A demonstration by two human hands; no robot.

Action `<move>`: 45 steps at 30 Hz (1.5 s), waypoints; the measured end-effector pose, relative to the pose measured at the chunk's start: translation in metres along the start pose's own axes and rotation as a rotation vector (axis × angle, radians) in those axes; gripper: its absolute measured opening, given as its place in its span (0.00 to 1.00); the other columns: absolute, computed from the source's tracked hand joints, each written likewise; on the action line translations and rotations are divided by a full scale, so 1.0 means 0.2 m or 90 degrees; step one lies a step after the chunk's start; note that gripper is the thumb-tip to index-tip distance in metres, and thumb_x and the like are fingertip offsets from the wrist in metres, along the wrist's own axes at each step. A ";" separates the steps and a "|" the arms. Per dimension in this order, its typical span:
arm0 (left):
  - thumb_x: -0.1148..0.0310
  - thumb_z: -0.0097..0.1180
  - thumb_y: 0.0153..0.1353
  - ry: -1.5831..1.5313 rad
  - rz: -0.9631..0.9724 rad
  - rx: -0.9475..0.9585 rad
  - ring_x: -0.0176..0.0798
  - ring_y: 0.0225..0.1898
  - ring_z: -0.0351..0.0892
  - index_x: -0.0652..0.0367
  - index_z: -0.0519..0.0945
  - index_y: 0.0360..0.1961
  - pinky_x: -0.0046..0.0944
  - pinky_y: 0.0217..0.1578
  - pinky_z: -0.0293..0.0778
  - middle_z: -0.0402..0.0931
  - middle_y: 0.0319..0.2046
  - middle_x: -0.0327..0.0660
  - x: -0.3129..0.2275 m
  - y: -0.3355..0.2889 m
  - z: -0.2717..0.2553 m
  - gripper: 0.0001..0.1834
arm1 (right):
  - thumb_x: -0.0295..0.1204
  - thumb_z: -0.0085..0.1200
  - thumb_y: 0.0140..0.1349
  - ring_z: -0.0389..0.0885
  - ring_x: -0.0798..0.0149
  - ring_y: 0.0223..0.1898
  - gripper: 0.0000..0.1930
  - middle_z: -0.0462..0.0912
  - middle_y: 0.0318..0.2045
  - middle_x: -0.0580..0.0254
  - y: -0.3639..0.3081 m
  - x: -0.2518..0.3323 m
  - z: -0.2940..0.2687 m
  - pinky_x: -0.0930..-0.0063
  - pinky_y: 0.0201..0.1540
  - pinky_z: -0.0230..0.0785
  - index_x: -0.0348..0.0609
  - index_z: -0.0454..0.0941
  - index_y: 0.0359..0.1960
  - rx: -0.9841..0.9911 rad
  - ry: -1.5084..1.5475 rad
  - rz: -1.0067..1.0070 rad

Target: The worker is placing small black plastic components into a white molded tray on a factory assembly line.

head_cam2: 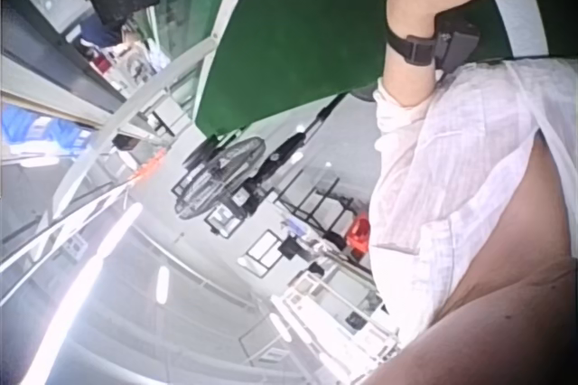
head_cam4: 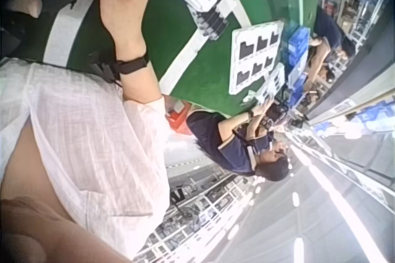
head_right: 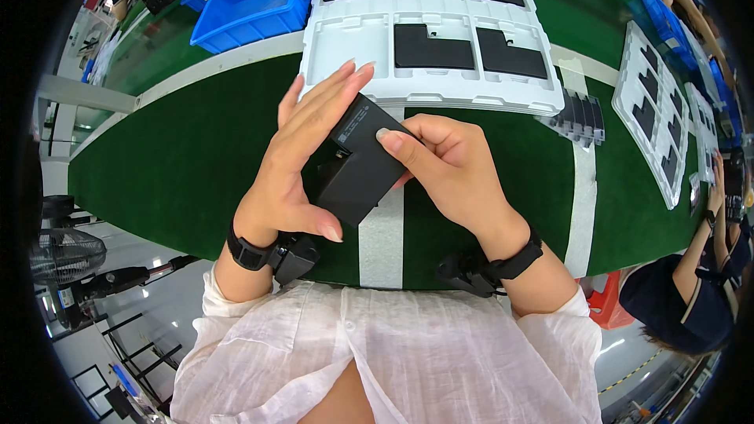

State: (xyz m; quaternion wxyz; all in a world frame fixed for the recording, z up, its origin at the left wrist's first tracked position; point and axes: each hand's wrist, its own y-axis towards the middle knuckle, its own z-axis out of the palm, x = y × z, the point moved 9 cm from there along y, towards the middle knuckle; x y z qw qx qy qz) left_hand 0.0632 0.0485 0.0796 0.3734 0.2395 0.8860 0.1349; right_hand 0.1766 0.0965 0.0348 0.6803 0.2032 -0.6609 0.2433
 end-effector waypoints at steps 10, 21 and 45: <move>0.20 0.43 0.33 0.358 -0.051 0.028 0.56 0.66 0.47 0.55 0.65 0.60 0.69 0.57 0.30 0.48 0.65 0.52 -0.06 0.03 0.04 0.59 | 0.34 0.50 0.63 0.74 0.78 0.22 0.13 0.78 0.22 0.67 0.01 -0.08 -0.03 0.84 0.25 0.69 0.35 0.78 0.28 -0.044 0.021 0.075; 0.71 0.69 0.41 -0.401 0.082 -0.167 0.37 0.39 0.77 0.62 0.70 0.54 0.35 0.44 0.67 0.80 0.32 0.40 -0.03 -0.02 -0.05 0.35 | 0.38 0.36 0.67 0.64 0.69 0.09 0.18 0.69 0.11 0.60 -0.18 -0.19 0.37 0.80 0.11 0.52 0.35 0.73 0.34 0.434 0.643 0.372; 0.74 0.51 0.57 -0.833 -0.362 -0.104 0.41 0.55 0.69 0.69 0.72 0.51 0.40 0.57 0.62 0.69 0.54 0.50 0.15 -0.05 0.09 0.19 | 0.24 0.52 0.60 0.78 0.72 0.30 0.07 0.79 0.30 0.60 -0.01 -0.04 -0.03 0.78 0.35 0.76 0.30 0.75 0.35 -0.056 0.089 -0.064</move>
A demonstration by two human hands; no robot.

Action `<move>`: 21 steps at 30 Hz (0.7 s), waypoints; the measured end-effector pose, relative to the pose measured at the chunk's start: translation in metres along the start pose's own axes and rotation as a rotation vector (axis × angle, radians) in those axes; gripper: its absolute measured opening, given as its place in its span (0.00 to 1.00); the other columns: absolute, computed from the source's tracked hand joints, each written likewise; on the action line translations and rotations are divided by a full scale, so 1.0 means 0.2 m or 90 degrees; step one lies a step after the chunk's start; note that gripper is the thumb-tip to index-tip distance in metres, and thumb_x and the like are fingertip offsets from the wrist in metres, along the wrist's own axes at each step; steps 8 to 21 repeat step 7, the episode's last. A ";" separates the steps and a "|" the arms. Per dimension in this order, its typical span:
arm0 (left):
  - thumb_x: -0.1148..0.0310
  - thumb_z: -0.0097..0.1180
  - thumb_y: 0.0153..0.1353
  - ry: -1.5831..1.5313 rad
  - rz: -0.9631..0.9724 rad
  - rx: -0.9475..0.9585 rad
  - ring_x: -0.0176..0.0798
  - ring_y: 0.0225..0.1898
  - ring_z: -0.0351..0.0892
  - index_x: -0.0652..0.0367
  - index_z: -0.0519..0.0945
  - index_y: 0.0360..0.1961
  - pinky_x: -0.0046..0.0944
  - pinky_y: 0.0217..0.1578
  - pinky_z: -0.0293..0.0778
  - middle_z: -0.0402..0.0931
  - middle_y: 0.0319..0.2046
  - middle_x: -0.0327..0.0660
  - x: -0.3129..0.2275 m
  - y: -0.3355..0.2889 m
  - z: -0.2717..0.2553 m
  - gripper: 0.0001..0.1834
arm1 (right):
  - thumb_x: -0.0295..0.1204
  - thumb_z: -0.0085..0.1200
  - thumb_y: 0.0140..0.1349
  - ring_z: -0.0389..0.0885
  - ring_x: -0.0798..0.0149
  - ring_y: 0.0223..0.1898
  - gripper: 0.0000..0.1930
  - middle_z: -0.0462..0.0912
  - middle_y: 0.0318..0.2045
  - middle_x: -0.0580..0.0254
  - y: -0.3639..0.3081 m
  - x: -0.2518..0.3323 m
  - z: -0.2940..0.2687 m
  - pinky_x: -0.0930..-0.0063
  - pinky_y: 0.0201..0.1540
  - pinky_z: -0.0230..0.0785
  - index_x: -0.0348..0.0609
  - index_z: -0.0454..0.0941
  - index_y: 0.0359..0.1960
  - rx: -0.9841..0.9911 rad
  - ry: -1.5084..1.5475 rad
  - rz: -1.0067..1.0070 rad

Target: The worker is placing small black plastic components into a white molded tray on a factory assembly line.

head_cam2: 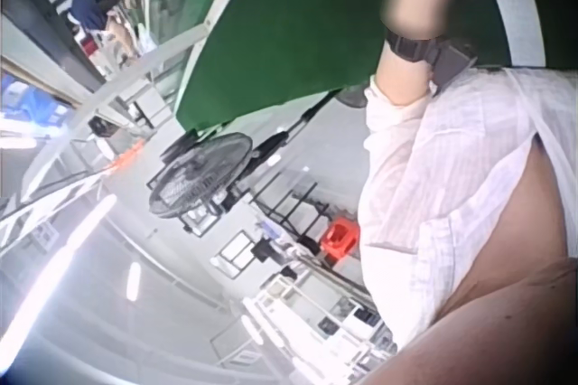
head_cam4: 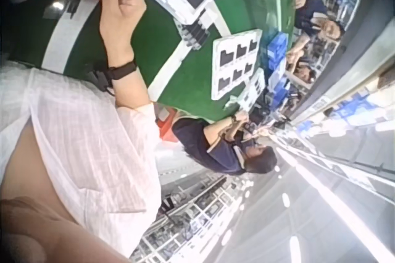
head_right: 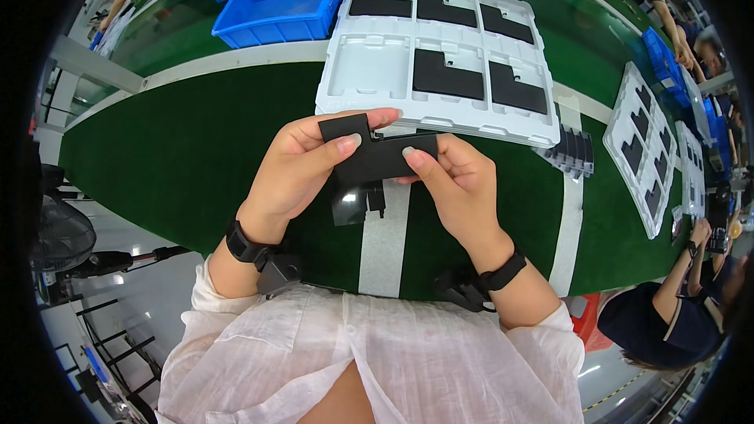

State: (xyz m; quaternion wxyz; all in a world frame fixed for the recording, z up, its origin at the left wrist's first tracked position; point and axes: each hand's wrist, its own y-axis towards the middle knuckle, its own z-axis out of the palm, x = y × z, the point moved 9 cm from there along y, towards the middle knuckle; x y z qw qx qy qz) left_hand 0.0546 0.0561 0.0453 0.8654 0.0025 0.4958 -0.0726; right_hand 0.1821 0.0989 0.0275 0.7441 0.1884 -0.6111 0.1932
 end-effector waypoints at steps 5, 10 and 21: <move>0.70 0.54 0.57 0.089 0.058 -0.020 0.40 0.55 0.69 0.69 0.69 0.54 0.40 0.57 0.62 0.68 0.55 0.48 -0.03 -0.01 -0.07 0.24 | 0.25 0.51 0.61 0.79 0.71 0.31 0.08 0.80 0.32 0.59 0.04 -0.02 0.04 0.78 0.36 0.76 0.29 0.75 0.35 0.012 0.010 0.018; 0.66 0.57 0.55 0.132 0.056 -0.014 0.39 0.57 0.66 0.67 0.66 0.57 0.39 0.57 0.62 0.63 0.59 0.47 -0.06 -0.03 -0.11 0.30 | 0.27 0.51 0.61 0.79 0.70 0.32 0.10 0.80 0.32 0.58 0.08 -0.03 0.05 0.77 0.36 0.76 0.30 0.75 0.37 0.011 -0.020 0.050; 0.66 0.57 0.55 0.132 0.056 -0.014 0.39 0.57 0.66 0.67 0.66 0.57 0.39 0.57 0.62 0.63 0.59 0.47 -0.06 -0.03 -0.11 0.30 | 0.27 0.51 0.61 0.79 0.70 0.32 0.10 0.80 0.32 0.58 0.08 -0.03 0.05 0.77 0.36 0.76 0.30 0.75 0.37 0.011 -0.020 0.050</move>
